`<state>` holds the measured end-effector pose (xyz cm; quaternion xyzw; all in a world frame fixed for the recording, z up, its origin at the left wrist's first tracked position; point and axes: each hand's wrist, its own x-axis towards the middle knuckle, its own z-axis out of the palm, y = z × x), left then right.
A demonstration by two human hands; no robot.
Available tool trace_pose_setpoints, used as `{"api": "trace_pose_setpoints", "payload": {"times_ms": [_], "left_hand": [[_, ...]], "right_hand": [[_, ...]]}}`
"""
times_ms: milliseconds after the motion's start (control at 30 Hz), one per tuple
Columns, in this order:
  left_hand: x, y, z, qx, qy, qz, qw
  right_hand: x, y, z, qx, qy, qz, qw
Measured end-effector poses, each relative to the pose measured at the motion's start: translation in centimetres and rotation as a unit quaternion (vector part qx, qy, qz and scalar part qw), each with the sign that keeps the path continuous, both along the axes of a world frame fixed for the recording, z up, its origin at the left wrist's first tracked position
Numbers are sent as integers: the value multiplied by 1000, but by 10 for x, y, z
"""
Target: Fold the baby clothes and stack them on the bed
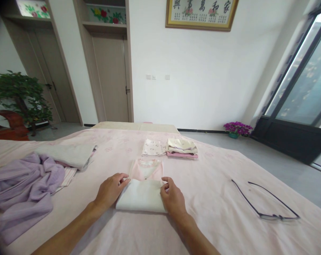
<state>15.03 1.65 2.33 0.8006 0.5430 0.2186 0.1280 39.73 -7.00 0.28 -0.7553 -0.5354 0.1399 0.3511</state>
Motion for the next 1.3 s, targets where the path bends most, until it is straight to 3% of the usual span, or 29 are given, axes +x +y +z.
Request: {"api": "trace_pose_setpoints", "payload": {"times_ms": [233,533,867,1100,1300], "left_hand": [[3,0,0,4,18,-21,1000],[6,-3,-4,26,31,-22,999],[8,-10,5,163,129,-19,978],[5,-9,6,175,144,-25,974],[7,-8,2,191,156,-42,968]], "right_hand": [[-3,1,-4,29,-16,58,998],[-4,-2,11,3,3,46,999],[-4,-2,14,14,-19,9,1000],[-3,-4,16,32,-10,13,999],[-5,-7,18,23,-59,6,998]]}}
